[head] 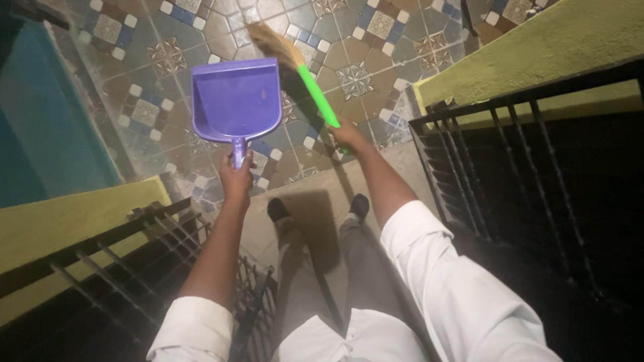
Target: The person sweeps a tiled floor using a broom and dustpan, moving debris into the dustpan. The person walks around the room, sweeping different areas and collecting the debris.
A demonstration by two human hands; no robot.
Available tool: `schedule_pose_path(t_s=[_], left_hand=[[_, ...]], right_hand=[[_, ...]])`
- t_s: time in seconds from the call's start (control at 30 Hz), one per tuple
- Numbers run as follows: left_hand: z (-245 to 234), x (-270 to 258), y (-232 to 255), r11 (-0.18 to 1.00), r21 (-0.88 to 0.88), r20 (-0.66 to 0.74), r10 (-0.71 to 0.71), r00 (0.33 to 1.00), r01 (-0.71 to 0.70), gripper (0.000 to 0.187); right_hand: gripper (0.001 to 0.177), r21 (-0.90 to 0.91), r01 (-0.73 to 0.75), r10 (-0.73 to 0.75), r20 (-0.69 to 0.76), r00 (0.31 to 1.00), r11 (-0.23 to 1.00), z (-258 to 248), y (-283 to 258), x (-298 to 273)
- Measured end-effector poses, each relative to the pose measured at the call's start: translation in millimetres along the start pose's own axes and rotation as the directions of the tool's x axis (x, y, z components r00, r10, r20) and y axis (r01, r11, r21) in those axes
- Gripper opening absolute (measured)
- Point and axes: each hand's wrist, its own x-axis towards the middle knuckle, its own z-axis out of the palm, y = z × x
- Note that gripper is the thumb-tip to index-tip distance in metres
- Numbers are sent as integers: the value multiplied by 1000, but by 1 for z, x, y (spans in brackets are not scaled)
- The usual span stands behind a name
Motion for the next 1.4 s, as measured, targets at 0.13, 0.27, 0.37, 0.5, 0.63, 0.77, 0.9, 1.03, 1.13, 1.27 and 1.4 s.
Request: schedule_pose_path(t_s=[0.13,0.27,0.37,0.5,0.63,0.77,0.9,1.03,1.13,1.27,1.4], left_hand=[[-8,3,5,999,-12,-32,-45,998,45,44],[-17,14,3,995,-84,-64,-52,997,46,49],[-17,20,0,996,-91,-61,11,998,-17,49],[-5,15,-2,990,-85,-102,-123,987,115,52],[1,13,-19,989,-99,-51,-113,992,108,53],[3,16,-27,998,-21,-68,-61,996,60,53],[4,5,-26,988,-76,-80,-138,987,132,51],[1,2,-26,992,-54,-93,-115,989,110,46],[1,3,-18,991,-60,-109,-124,986,118,43],[8,-5,-5,984,-100,-127,-162,979,149,42],[29,-14,-7,983,-154,-121,-117,986,98,45]], right_hand=[[49,51,35,-25,-181,983,998,-21,10,-1],[25,168,44,5,-281,960,985,-104,7,12],[12,463,-157,285,-222,933,872,-157,-21,33],[13,300,-274,352,-246,903,913,-162,-23,53],[11,102,-235,251,-188,950,967,-115,-15,69],[25,-28,-218,219,22,976,976,-67,-30,54],[37,23,-114,112,78,991,993,-72,-43,1],[38,30,-50,53,-119,992,998,-109,-38,-35],[40,32,8,2,-310,951,999,-166,-17,-27],[26,220,-74,157,-393,906,973,-215,-7,4],[20,368,-183,306,-309,900,912,-235,-19,32]])
